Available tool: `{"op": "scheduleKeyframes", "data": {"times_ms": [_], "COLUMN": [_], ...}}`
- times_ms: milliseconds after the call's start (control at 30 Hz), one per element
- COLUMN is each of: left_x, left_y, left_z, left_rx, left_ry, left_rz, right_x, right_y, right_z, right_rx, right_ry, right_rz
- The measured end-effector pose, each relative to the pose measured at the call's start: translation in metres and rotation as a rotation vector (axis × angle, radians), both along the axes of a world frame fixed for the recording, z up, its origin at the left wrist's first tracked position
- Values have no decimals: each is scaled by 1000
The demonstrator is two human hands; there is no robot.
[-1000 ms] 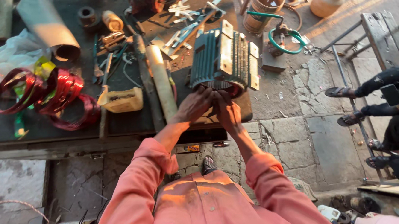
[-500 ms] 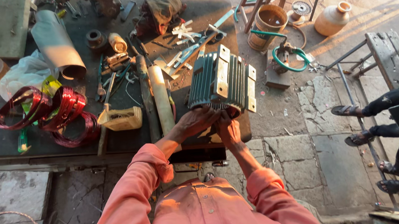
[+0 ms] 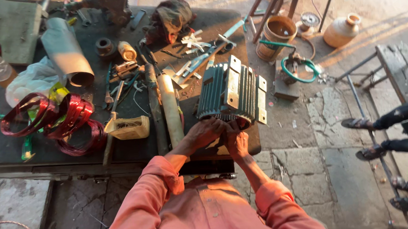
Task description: The person uses a wooden mallet and a metal rod to tap and adjust the internal windings of an electric motor stator. They repeatedly insert the rod, tap it, and manipulate the copper coils by hand. The person also handles a separate coil of copper wire.
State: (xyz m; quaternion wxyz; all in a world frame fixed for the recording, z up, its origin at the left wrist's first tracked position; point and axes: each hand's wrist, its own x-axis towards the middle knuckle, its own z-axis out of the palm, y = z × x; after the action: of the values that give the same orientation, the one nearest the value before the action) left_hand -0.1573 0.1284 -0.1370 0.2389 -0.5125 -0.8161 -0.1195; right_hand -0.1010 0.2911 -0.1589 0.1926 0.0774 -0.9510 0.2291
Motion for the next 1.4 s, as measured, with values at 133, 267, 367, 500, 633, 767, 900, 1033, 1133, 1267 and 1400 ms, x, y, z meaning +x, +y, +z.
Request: {"op": "scheduleKeyframes", "data": {"times_ms": [133,267,367,500,633,767,900,1033,1133,1267,1400], "left_x": [5,3,0,4,14,31,46,45,43,38,19], "left_y": [-5,-1,7,10,6,4,9,22,31,32,26], "left_z": [2,-4,-8,-9,-8,-8,-13,-18,-18,-17,-10], "left_rx": [64,52,45,-55,158,368,648,863,979,1200,1077], "left_ry": [-109,-126,-47,-95,-120,-394,-426,-657,-907,-1044,-1055], "left_rz": [6,-9,14,44,83,158,244,625,831,956,902], "right_x": [1,2,2,3,5,3,-4,-8,-7,-10,-18], "right_y": [-1,-4,-4,-1,-1,-10,-18,-19,-20,-22,-19], "right_z": [3,7,9,14,17,20,21,21,17,12,12], "right_rx": [-45,-69,-76,-67,-111,-146,-105,-41,3,28,106], "right_ry": [-4,-32,-12,-42,-42,-64,-30,-129,-94,82,-100], "right_rz": [19,3,-1,-48,-6,-60,-164,-214,-220,-169,-187]}}
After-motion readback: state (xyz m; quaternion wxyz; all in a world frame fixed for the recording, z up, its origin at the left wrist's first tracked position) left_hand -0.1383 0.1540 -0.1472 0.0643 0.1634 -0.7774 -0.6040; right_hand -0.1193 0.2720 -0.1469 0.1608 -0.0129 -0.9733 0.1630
